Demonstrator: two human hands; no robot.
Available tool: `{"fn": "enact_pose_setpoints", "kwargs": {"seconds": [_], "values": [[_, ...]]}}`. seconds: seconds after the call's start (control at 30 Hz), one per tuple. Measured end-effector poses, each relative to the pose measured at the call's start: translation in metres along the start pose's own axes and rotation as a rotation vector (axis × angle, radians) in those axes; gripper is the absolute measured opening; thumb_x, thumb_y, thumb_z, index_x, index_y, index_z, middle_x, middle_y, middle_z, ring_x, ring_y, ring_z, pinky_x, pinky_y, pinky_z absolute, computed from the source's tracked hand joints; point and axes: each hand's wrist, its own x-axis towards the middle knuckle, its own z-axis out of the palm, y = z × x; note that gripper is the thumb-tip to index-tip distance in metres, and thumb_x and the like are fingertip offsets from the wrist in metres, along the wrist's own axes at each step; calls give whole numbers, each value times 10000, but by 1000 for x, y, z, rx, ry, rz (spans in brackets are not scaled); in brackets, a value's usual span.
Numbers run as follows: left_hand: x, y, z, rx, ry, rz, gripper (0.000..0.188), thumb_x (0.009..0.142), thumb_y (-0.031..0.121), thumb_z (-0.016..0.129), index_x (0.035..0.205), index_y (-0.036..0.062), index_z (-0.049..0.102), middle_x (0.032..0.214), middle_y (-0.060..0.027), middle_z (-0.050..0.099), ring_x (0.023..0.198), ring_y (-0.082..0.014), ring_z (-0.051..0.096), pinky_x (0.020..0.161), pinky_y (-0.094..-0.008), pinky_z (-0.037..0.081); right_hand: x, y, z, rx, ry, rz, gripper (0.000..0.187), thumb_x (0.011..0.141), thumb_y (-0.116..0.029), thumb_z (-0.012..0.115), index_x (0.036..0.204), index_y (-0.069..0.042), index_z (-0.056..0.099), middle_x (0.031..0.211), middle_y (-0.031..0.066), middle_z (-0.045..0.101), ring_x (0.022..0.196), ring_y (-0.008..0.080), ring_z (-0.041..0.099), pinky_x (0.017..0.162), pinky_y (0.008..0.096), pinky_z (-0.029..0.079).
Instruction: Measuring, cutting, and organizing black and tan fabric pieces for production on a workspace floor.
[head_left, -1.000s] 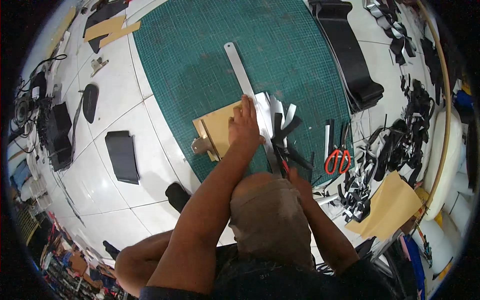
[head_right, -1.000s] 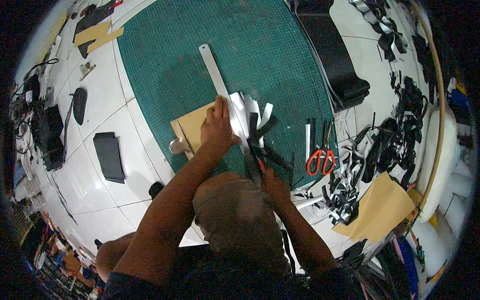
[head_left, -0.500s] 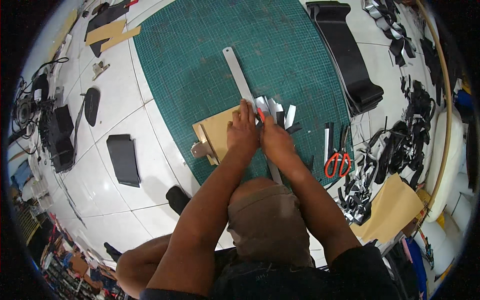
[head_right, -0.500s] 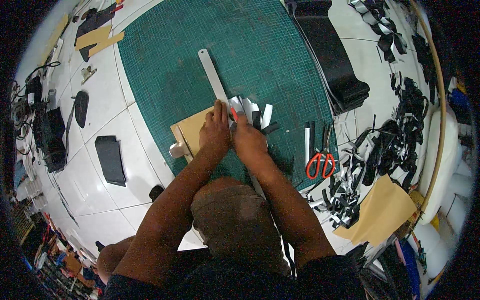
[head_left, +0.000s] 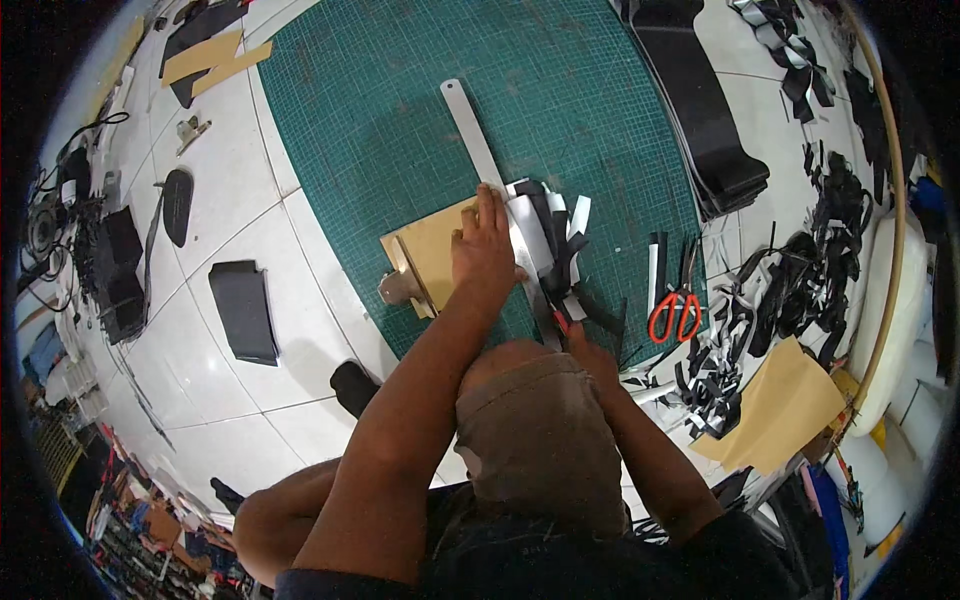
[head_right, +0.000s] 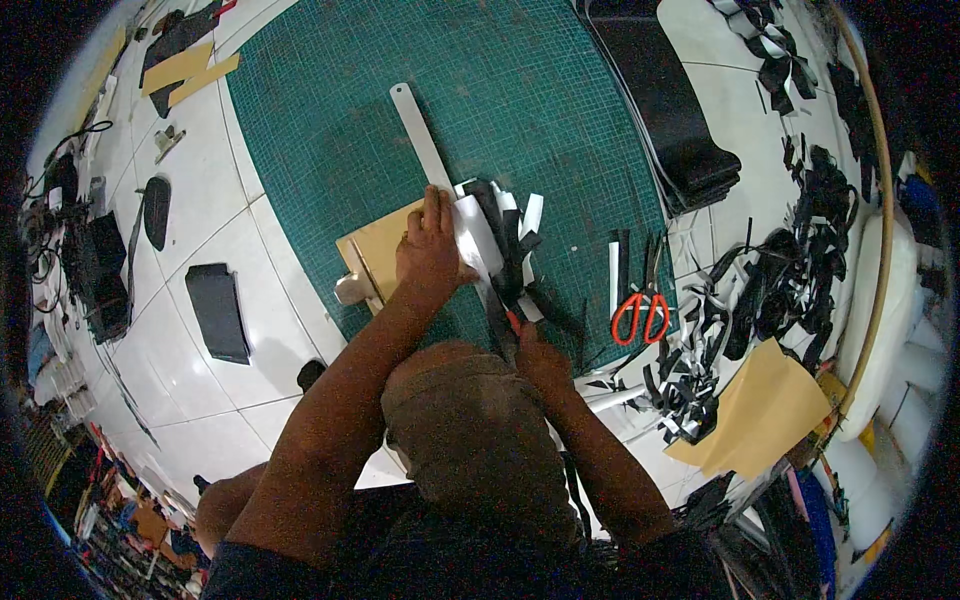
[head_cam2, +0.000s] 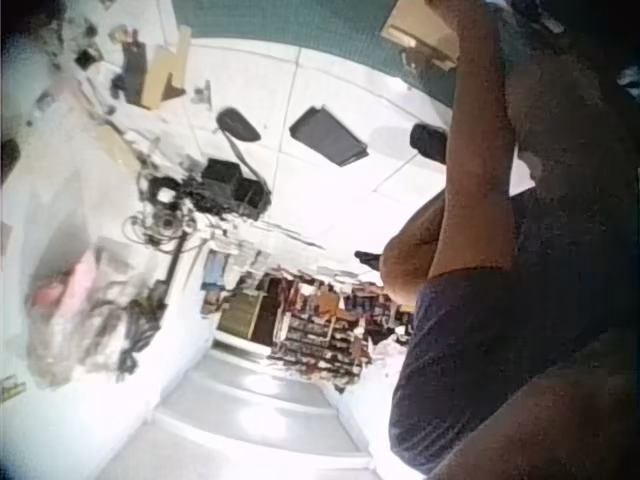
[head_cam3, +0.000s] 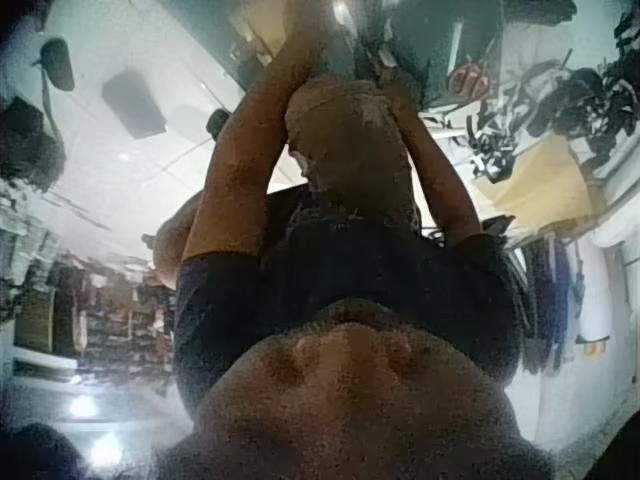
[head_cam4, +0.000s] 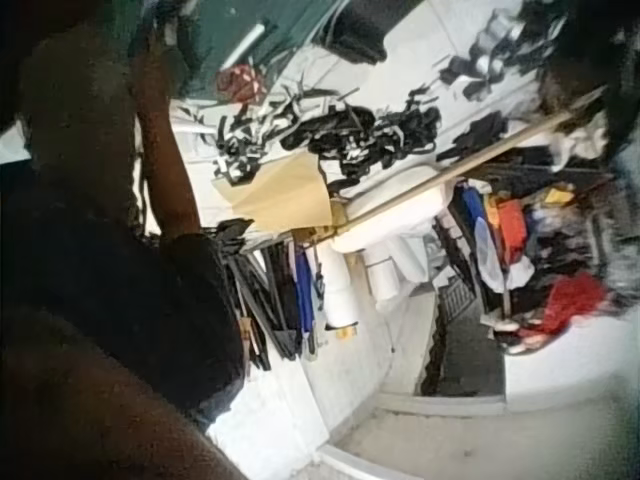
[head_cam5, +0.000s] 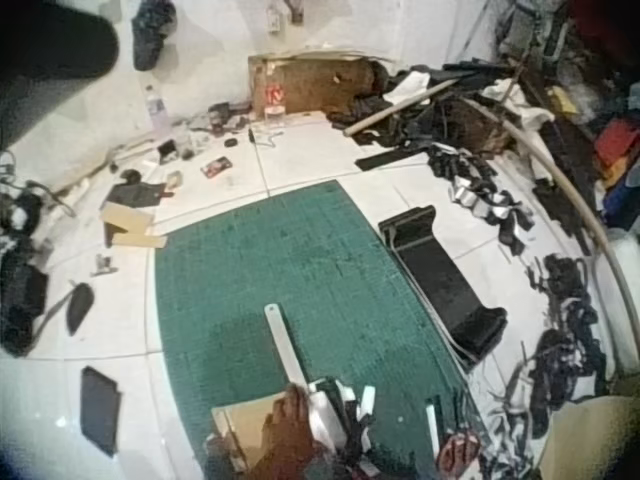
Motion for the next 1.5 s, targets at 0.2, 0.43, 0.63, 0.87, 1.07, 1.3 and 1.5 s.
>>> {"fn": "enact_pose_setpoints", "kwargs": {"seconds": [0.2, 0.43, 0.63, 0.87, 1.07, 1.3, 1.5], "values": [[-6, -14, 7, -2, 39, 1, 1269, 573, 503, 859, 1501, 13, 148, 1565, -134, 171, 1303, -272, 409, 975, -367, 488, -22, -13, -16, 98, 9, -71, 287, 953, -252, 474, 1126, -25, 443, 880, 275, 634, 838, 453, 646, 716, 539, 482], [2, 1, 9, -7, 53, -4, 1272, 549, 507, 867, 1494, 14, 173, 1558, -121, 190, 1283, -266, 423, 981, -369, 487, 82, -53, -23, 1071, 291, -476, 287, 997, -302, 506, 1113, -46, 445, 964, 78, 608, 753, 156, 603, 622, 339, 503], [-1, 2, -1, -26, 16, 3, 1281, 550, 515, 866, 1499, 17, 164, 1564, -120, 177, 1318, -267, 393, 987, -374, 479, 109, -25, -41, 935, 600, -239, 277, 1006, -306, 475, 1112, -53, 442, 863, 95, 604, 712, 168, 604, 559, 303, 495], [-2, -3, 2, -11, -9, 12, 1228, 613, 503, 836, 1502, 10, 148, 1567, -128, 171, 1336, -272, 373, 1020, -376, 451, 60, -78, -60, 116, 402, -254, 250, 930, -248, 514, 1041, -48, 411, 781, 273, 637, 735, 474, 634, 651, 587, 479], [1, -5, 14, 45, 92, 22, 885, 833, 400, 653, 1491, 5, 212, 1560, -140, 197, 1296, -261, 410, 964, -363, 480, 77, -97, -62, 110, 491, -327, 226, 946, -212, 489, 1007, -4, 424, 822, 267, 638, 763, 479, 630, 697, 568, 483], [2, -1, 12, 43, 54, 5, 927, 802, 419, 672, 1494, 9, 211, 1559, -138, 196, 1285, -264, 418, 950, -357, 492, 76, -92, -72, 82, 244, -246, 226, 923, -181, 461, 1057, 0, 433, 868, 299, 640, 832, 489, 625, 736, 574, 483], [0, 1, -3, -49, 28, 12, 1195, 615, 500, 827, 1493, 0, 189, 1562, -138, 167, 1297, -286, 402, 988, -384, 478, 28, -27, -24, 24, 21, -30, 273, 909, -237, 489, 1062, -26, 407, 869, 307, 637, 838, 489, 624, 722, 572, 460]]}}
